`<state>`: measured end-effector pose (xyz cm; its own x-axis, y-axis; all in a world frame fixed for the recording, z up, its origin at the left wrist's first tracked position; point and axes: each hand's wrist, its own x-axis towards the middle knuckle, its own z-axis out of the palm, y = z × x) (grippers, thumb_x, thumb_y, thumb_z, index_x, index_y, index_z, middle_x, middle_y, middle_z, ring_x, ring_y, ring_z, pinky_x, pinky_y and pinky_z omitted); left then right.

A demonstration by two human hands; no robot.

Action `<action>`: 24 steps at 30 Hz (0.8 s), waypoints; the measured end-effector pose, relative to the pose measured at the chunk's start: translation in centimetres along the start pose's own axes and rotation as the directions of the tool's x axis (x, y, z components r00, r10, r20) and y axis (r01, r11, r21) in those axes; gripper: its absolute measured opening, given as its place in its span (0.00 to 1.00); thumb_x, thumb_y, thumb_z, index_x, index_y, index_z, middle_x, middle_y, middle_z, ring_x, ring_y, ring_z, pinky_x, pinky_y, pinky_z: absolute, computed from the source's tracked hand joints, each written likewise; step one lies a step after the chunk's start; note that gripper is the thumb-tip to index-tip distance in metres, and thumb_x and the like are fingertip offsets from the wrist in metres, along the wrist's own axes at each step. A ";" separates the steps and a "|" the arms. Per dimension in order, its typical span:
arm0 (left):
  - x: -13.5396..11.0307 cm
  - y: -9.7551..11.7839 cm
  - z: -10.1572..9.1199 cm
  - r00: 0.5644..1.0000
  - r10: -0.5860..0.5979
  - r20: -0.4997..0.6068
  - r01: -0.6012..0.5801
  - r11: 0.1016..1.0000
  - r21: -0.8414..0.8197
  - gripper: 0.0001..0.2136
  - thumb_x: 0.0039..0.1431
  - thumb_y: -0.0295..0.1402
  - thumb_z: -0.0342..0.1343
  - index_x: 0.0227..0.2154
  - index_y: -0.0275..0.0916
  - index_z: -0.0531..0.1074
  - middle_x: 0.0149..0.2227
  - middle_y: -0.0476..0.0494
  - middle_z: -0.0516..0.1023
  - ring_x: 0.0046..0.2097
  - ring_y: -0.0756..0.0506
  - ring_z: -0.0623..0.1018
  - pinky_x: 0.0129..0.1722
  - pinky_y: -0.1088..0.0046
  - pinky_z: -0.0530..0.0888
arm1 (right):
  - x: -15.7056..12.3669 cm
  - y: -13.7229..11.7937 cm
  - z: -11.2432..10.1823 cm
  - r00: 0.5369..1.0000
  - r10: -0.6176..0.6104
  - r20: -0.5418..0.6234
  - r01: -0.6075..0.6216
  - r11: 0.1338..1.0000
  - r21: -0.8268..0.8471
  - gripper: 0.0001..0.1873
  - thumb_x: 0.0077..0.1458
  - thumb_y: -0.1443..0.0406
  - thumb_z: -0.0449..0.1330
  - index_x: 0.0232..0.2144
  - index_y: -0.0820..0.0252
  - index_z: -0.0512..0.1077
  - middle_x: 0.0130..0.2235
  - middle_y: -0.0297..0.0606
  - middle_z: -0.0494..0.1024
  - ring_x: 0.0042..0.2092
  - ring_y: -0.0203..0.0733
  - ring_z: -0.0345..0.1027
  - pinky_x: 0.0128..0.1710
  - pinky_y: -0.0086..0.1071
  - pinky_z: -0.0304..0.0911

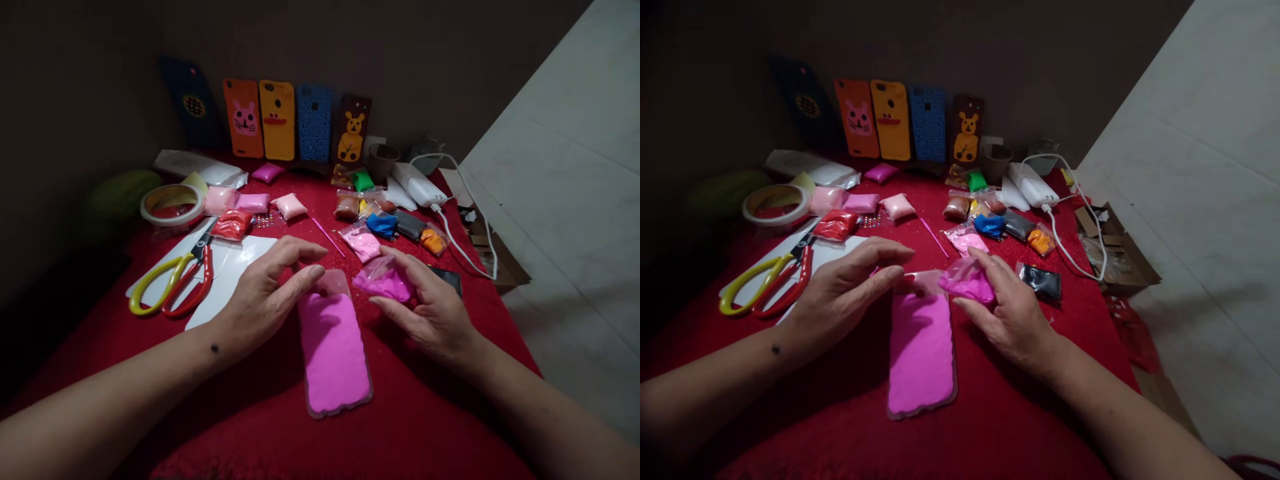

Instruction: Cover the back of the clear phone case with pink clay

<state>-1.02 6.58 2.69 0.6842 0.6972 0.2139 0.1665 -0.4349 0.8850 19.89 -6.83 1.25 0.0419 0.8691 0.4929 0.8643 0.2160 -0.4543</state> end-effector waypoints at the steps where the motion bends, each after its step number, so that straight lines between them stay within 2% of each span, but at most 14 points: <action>1: 0.0 0.2 0.0 0.997 -0.063 0.048 0.068 0.992 -0.104 0.10 0.65 0.37 0.55 0.44 0.38 0.76 0.40 0.46 0.78 0.42 0.49 0.76 0.43 0.73 0.71 | -0.1 -0.4 0.0 0.999 -0.037 0.023 0.037 0.999 0.022 0.29 0.61 0.64 0.60 0.62 0.68 0.62 0.54 0.55 0.76 0.55 0.48 0.73 0.54 0.38 0.70; 4: -0.1 0.5 0.3 0.962 -0.175 0.209 0.238 0.912 -0.333 0.10 0.64 0.40 0.58 0.40 0.40 0.78 0.36 0.49 0.80 0.39 0.51 0.76 0.41 0.77 0.70 | -0.4 -1.2 0.2 0.989 -0.125 0.073 0.117 0.988 0.101 0.29 0.62 0.66 0.59 0.64 0.66 0.61 0.50 0.51 0.78 0.51 0.43 0.75 0.51 0.33 0.71; 7: -0.1 0.6 0.5 0.925 -0.169 0.341 0.306 0.863 -0.402 0.08 0.62 0.38 0.60 0.37 0.39 0.80 0.33 0.50 0.78 0.35 0.54 0.74 0.37 0.80 0.68 | -0.6 -1.5 0.5 0.984 -0.142 0.109 0.124 0.980 0.156 0.33 0.61 0.66 0.60 0.67 0.64 0.58 0.50 0.49 0.77 0.49 0.43 0.75 0.51 0.32 0.70; 9: -0.1 0.6 0.6 0.899 -0.149 0.412 0.334 0.841 -0.426 0.08 0.62 0.36 0.60 0.34 0.37 0.79 0.29 0.51 0.76 0.31 0.55 0.71 0.33 0.80 0.66 | -0.7 -1.6 0.5 0.980 -0.139 0.143 0.111 0.976 0.188 0.36 0.60 0.66 0.61 0.68 0.63 0.56 0.53 0.50 0.76 0.52 0.44 0.74 0.53 0.33 0.69; 12: -0.2 0.8 0.6 0.884 -0.139 0.447 0.359 0.813 -0.457 0.08 0.62 0.33 0.60 0.31 0.35 0.78 0.28 0.51 0.74 0.30 0.55 0.69 0.32 0.80 0.65 | -0.6 -1.7 0.5 0.972 -0.126 0.200 0.075 0.966 0.247 0.39 0.60 0.66 0.62 0.69 0.59 0.54 0.57 0.49 0.75 0.57 0.45 0.71 0.57 0.35 0.66; 15: -0.2 1.0 0.5 0.874 -0.148 0.463 0.363 0.833 -0.418 0.08 0.61 0.34 0.60 0.31 0.34 0.77 0.27 0.51 0.74 0.29 0.54 0.69 0.31 0.78 0.64 | -0.6 -1.8 0.3 0.966 -0.106 0.236 0.034 0.957 0.289 0.39 0.60 0.66 0.62 0.70 0.57 0.53 0.60 0.48 0.73 0.60 0.46 0.68 0.60 0.37 0.64; 20: -0.2 1.1 0.4 0.857 -0.217 0.468 0.396 0.858 -0.327 0.11 0.61 0.36 0.59 0.28 0.33 0.76 0.25 0.52 0.72 0.28 0.53 0.67 0.30 0.77 0.62 | -0.6 -1.7 0.3 0.953 -0.098 0.287 0.015 0.960 0.280 0.39 0.60 0.64 0.61 0.70 0.61 0.53 0.63 0.52 0.70 0.62 0.49 0.66 0.61 0.41 0.63; 24: -0.2 1.0 0.6 0.850 -0.243 0.467 0.413 0.857 -0.307 0.11 0.60 0.37 0.58 0.28 0.34 0.76 0.27 0.51 0.73 0.30 0.53 0.67 0.32 0.76 0.63 | -0.6 -1.6 0.2 0.940 -0.099 0.327 0.013 0.967 0.255 0.40 0.61 0.64 0.61 0.70 0.58 0.51 0.62 0.51 0.71 0.62 0.51 0.67 0.60 0.43 0.65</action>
<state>-0.55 5.68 3.31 0.8729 0.4323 -0.2262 0.2077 0.0903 0.9740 18.36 -7.60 1.54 -0.2097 0.9409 0.2658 0.7085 0.3336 -0.6219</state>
